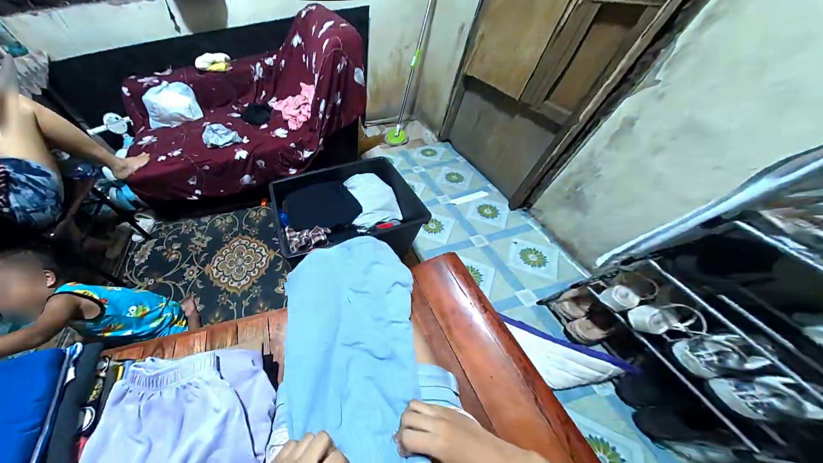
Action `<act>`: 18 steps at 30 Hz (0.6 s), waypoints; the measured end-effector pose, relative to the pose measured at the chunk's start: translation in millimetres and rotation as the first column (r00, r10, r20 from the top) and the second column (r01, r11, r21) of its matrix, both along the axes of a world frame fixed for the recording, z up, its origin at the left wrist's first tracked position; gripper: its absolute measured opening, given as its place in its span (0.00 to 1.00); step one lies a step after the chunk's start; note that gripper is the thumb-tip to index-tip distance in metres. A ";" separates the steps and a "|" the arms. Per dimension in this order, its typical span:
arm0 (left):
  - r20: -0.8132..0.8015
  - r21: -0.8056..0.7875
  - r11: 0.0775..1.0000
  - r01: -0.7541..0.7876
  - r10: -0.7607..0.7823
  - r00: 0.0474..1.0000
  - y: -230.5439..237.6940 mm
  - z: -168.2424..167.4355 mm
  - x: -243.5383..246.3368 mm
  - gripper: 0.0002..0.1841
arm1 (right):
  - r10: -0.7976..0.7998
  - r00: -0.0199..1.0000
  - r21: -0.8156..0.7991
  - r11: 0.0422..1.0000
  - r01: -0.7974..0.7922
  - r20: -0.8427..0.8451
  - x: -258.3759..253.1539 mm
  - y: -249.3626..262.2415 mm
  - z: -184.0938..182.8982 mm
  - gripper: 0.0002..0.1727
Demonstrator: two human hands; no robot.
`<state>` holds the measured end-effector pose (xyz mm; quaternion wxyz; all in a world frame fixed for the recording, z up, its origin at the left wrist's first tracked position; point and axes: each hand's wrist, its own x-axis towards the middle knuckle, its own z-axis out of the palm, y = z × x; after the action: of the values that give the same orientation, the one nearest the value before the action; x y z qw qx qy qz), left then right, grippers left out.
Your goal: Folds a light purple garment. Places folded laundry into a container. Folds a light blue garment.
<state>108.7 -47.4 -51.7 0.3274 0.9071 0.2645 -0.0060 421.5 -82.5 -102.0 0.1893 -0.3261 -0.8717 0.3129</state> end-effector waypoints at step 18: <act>-0.041 -0.497 0.244 -0.833 0.952 0.304 282.0 -69.4 54.6 0.25 | -0.871 0.492 -0.645 0.366 0.671 0.017 86.6 269.7 -20.8 0.29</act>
<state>163.3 234.5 -121.1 0.4926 0.4820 0.6806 0.2486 508.1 187.2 -122.8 0.3490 -0.6838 -0.4249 0.4796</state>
